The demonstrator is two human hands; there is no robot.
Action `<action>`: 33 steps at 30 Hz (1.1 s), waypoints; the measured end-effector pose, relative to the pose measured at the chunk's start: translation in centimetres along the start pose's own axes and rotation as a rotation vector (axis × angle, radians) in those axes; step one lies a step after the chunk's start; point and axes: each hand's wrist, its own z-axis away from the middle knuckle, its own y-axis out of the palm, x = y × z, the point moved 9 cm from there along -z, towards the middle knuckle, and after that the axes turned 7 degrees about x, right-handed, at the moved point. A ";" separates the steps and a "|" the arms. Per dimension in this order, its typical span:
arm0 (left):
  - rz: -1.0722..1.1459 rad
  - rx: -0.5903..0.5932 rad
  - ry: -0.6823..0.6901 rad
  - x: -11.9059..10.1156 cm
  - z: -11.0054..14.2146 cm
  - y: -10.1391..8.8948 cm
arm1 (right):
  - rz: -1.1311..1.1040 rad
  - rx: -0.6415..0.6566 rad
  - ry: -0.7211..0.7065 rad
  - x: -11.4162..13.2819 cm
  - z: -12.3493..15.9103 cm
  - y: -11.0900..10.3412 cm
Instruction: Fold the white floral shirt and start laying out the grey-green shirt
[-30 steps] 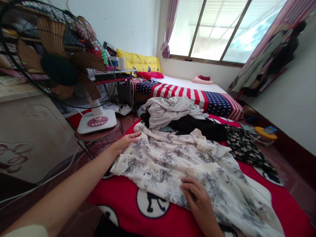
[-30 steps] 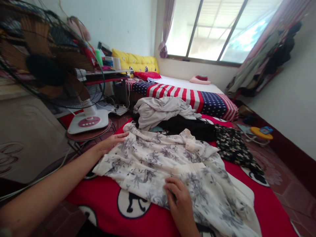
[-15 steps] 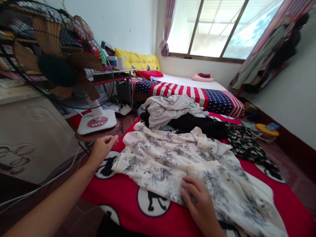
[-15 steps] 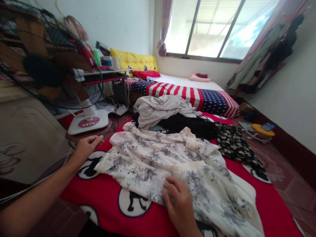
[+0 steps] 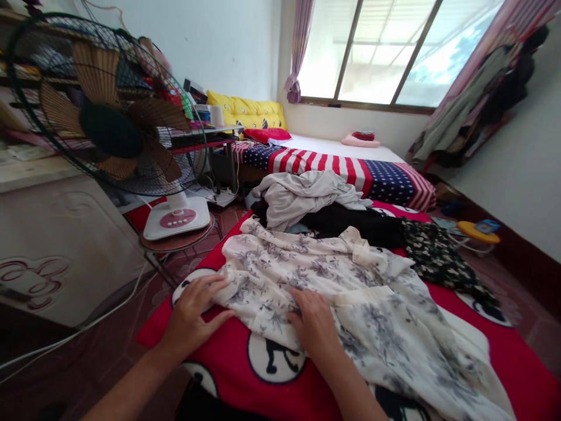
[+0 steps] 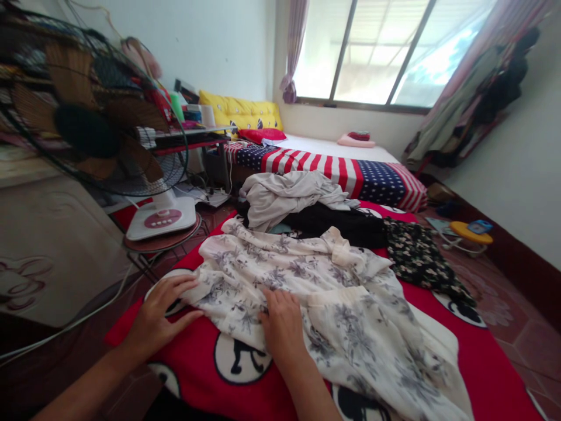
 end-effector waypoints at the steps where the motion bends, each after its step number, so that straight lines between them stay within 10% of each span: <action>1: -0.010 0.034 0.049 -0.9 0.0 0.5 | -0.025 0.031 -0.044 0.7 0.0 -0.1; 9: 0.009 0.233 0.041 -1.9 0.0 3.9 | -0.332 0.254 -0.410 4.9 4.8 -2.3; 18: 0.182 0.703 -0.167 0.3 0.3 3.7 | -0.306 0.422 -0.084 0.2 6.5 -0.3; 25: 0.347 0.628 -0.093 -2.3 -0.9 4.9 | -0.327 0.512 -0.089 1.4 6.4 0.5; 33: 0.362 0.826 -0.144 -1.4 -1.1 6.9 | -0.231 0.429 -0.005 -3.0 6.1 -3.2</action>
